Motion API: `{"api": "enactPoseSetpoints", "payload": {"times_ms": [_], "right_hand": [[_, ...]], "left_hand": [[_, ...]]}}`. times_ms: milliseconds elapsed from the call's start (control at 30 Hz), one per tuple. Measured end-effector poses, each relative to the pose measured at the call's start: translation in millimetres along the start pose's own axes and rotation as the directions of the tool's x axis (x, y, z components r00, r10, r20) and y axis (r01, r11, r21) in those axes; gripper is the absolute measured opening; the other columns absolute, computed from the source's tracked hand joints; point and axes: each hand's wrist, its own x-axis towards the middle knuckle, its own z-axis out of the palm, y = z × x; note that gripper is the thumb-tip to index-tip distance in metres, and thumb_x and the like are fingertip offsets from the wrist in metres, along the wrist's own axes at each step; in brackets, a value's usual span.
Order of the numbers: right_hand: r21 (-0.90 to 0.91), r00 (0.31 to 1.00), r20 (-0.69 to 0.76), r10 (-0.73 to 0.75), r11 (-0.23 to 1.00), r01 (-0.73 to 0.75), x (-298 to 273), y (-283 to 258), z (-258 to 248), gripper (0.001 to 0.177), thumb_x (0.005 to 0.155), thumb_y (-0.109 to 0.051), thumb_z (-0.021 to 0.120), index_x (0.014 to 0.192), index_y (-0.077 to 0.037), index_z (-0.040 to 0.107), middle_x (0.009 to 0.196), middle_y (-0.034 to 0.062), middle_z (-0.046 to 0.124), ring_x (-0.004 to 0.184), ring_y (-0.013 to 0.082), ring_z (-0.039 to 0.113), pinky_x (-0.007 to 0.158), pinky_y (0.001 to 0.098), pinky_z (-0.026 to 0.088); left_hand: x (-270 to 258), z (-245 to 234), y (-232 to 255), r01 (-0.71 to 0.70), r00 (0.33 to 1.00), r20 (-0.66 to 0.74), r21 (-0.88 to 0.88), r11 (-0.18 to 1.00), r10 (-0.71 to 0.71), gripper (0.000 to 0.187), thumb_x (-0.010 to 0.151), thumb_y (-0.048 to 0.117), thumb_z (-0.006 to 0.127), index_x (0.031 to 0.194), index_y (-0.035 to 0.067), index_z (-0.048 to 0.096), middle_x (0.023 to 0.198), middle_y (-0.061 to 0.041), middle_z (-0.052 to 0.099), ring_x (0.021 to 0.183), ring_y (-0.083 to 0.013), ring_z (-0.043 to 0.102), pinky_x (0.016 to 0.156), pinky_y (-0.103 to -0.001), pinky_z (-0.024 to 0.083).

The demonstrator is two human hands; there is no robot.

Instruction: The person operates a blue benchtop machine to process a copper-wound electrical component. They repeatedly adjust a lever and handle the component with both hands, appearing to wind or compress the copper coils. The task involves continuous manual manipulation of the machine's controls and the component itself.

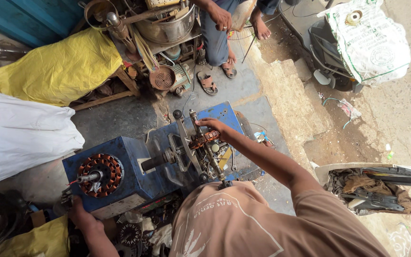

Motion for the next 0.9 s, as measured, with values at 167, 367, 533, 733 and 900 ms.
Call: {"api": "enactPoseSetpoints", "payload": {"times_ms": [167,367,533,733,900], "right_hand": [[0.020,1.000,-0.010,0.000,1.000,0.000,1.0,2.0,0.9,0.063,0.081,-0.042,0.082,0.127,-0.002,0.065,0.121,0.0148,0.066,0.083,0.0174,0.072,0.066,0.0303,0.063],[0.014,0.999,0.009,-0.039,0.999,0.038,-3.1,-0.5,1.0,0.059,0.082,-0.042,0.081,0.124,-0.001,0.067,0.114,0.0154,0.068,0.083,0.0195,0.071,0.066,0.0320,0.061],[0.033,1.000,0.004,-0.007,0.999,0.007,-3.6,-2.2,2.7,0.056,0.083,-0.039,0.081,0.124,-0.003,0.068,0.109,0.0139,0.068,0.082,0.0208,0.069,0.068,0.0339,0.060],[0.024,0.999,0.020,-0.047,0.999,0.047,-6.5,-2.8,3.0,0.057,0.083,-0.040,0.081,0.123,-0.002,0.068,0.117,0.0134,0.068,0.097,0.0220,0.070,0.077,0.0355,0.063],[0.002,0.999,-0.011,-0.039,0.999,0.039,-2.8,-0.1,2.2,0.063,0.081,-0.042,0.081,0.127,-0.002,0.067,0.125,0.0156,0.067,0.111,0.0255,0.068,0.086,0.0376,0.062]], "left_hand": [[2.0,-0.1,-2.4,0.011,1.000,-0.020,0.012,1.000,-0.011,0.052,0.102,0.034,0.066,0.140,0.001,0.055,0.131,-0.009,0.064,0.116,-0.0193,0.065,0.096,-0.038,0.052],[2.4,-2.8,-4.8,-0.037,0.999,0.012,-0.045,0.998,0.037,0.053,0.103,0.032,0.070,0.141,-0.001,0.054,0.134,-0.009,0.064,0.120,-0.0196,0.063,0.101,-0.036,0.050],[2.3,-5.3,-6.7,-0.048,0.999,0.018,-0.068,0.997,0.049,0.049,0.101,0.030,0.071,0.138,0.001,0.058,0.133,-0.007,0.065,0.118,-0.0184,0.064,0.101,-0.035,0.050],[2.2,-5.6,-5.5,-0.043,0.998,0.047,-0.024,0.999,0.044,0.046,0.105,0.032,0.065,0.138,0.000,0.062,0.134,-0.007,0.066,0.118,-0.0173,0.064,0.102,-0.033,0.049],[-4.5,-0.4,2.5,-0.040,0.995,0.087,-0.010,0.999,0.041,0.045,0.108,0.032,0.060,0.139,-0.002,0.061,0.135,-0.009,0.066,0.118,-0.0180,0.064,0.102,-0.034,0.049]]}}
